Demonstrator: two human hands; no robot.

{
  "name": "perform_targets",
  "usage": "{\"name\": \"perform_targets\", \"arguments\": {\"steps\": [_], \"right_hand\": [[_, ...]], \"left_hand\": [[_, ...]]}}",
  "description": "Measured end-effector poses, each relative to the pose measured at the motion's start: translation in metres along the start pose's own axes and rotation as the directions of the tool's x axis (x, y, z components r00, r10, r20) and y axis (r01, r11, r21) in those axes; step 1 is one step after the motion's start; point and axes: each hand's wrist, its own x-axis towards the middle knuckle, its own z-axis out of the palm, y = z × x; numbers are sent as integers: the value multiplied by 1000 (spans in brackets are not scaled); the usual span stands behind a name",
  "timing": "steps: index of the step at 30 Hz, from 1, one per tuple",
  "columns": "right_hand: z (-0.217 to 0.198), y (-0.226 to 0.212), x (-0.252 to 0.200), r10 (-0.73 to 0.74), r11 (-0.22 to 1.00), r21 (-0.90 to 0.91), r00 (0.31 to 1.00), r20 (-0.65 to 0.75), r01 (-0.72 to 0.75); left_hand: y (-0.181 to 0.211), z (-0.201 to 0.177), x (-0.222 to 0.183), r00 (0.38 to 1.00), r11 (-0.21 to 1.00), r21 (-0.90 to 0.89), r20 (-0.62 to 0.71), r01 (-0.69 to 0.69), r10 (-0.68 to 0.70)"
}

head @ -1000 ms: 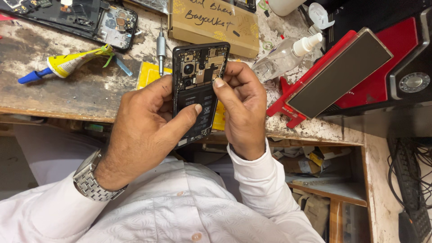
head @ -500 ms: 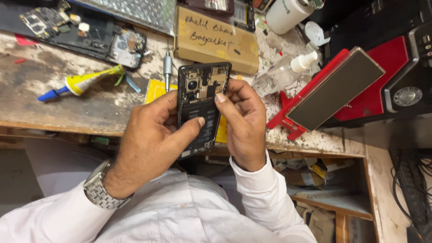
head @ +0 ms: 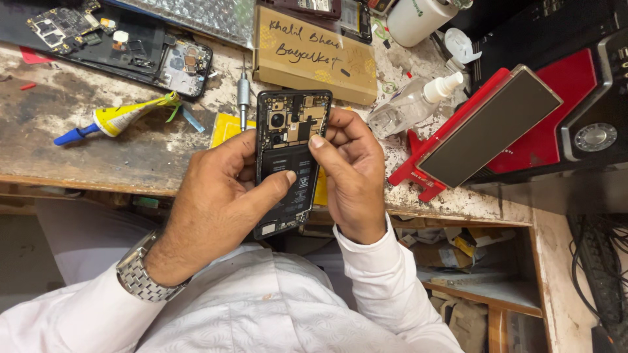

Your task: The person holds a disassembled smartphone and uses a black plastic spudger to pry and separate internal components from the frame. The person repeatedly lifts the screen assembly, probes the battery and connector areas, and repositions the phone to access different sides.

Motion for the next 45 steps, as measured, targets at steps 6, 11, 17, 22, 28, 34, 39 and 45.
{"name": "perform_targets", "arguments": {"steps": [6, 11, 17, 22, 28, 34, 39, 45], "right_hand": [[1, 0, 0, -9, 999, -33, 1000, 19, 9], [-2, 0, 0, -80, 984, -153, 994, 74, 91], [-6, -3, -3, -67, 990, -118, 994, 84, 76], [-5, -3, -5, -66, 987, -144, 995, 75, 77], [-4, -7, -3, -7, 999, -49, 997, 76, 11], [-5, -4, -1, 12, 1000, -21, 996, 84, -10], [-6, -5, -4, 25, 999, 32, 996, 87, -28], [-5, -1, -6, -48, 998, -43, 996, 72, 51]], "left_hand": [[-1, -2, 1, 1000, 999, -40, 9, 18, -18], [-1, -3, 0, 1000, 998, -59, 10, 1, -1], [0, -4, -1, 997, 996, -50, 20, -73, 74], [0, -3, -3, 998, 998, -11, 21, -60, 60], [1, -4, -5, 999, 999, 4, 24, -44, 44], [1, -4, -4, 997, 996, 33, 26, -80, 79], [3, -6, -3, 997, 990, 119, 7, -77, 76], [5, -5, -4, 997, 978, 196, -6, -68, 71]]}}
